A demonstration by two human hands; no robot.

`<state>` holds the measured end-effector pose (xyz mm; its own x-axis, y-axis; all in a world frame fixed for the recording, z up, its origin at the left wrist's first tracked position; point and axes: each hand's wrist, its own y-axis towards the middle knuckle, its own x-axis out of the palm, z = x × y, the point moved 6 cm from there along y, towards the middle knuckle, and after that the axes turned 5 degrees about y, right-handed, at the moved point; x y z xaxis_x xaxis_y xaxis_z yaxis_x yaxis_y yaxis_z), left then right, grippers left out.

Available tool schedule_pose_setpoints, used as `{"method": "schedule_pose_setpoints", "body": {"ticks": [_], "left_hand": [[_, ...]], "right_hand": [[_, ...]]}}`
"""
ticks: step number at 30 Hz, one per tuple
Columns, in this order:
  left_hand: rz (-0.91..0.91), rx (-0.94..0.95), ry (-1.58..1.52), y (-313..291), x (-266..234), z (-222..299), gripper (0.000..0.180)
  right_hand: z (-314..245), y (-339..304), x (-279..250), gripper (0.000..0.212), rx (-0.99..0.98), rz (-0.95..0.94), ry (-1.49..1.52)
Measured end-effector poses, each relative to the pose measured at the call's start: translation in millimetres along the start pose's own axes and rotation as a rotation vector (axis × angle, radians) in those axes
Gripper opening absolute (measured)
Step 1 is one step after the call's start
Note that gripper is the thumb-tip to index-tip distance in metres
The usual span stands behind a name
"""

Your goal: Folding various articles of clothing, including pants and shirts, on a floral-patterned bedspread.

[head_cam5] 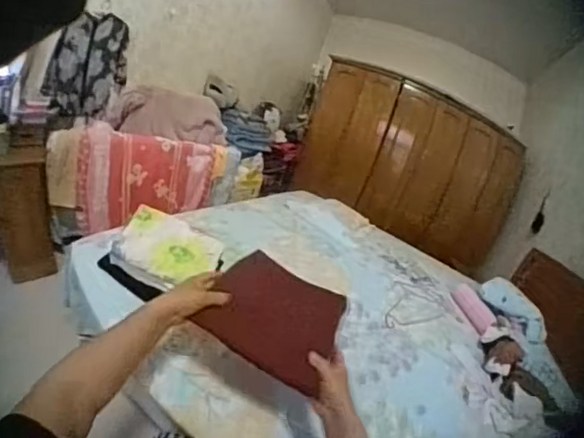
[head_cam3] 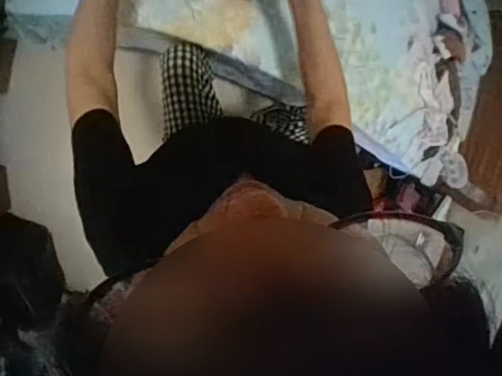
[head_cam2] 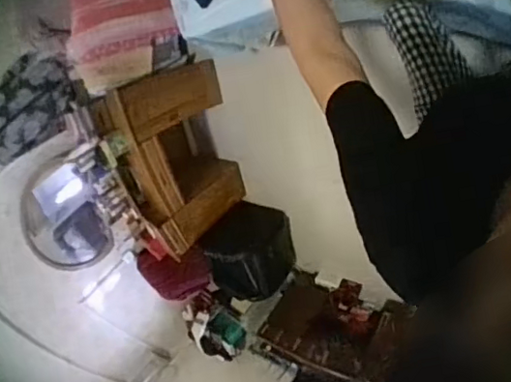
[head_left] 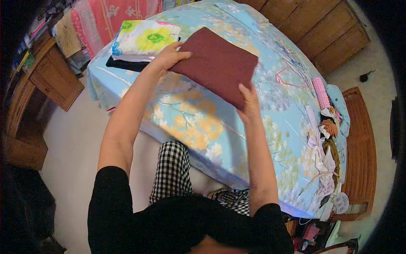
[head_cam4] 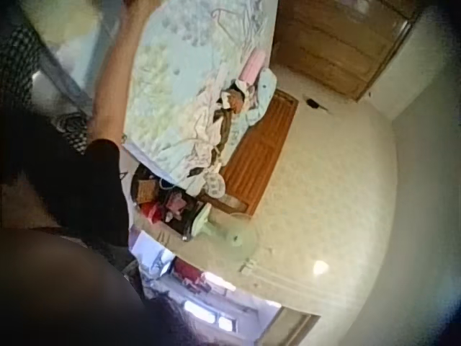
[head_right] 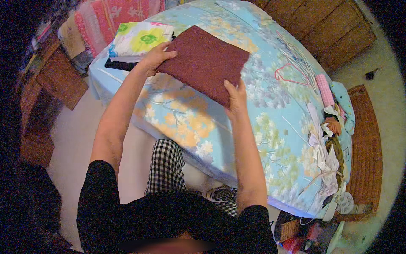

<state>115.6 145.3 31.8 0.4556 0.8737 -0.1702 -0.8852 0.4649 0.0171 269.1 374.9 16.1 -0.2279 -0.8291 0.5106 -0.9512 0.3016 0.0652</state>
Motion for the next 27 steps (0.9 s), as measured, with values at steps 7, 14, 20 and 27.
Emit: {"method": "schedule_pose_setpoints", "body": {"ticks": [7,14,20,27], "left_hand": [[0.54,0.506,1.022,-56.8,13.7,-72.8,0.042],[0.41,0.422,1.056,-57.4,35.0,-79.0,0.027],[0.445,0.481,1.064,-63.4,35.1,-81.1,0.027],[0.581,0.51,0.942,-58.4,39.8,-96.3,0.034]], "right_hand": [[92.4,-47.8,-1.1,0.037,-0.65,-0.192,-1.417],[85.1,-39.3,-8.3,0.023,-0.614,-0.063,-1.337],[86.6,-40.8,-6.5,0.02,-0.639,-0.059,-1.297],[88.8,-39.7,-12.5,0.018,-0.633,-0.036,-1.324]]}}
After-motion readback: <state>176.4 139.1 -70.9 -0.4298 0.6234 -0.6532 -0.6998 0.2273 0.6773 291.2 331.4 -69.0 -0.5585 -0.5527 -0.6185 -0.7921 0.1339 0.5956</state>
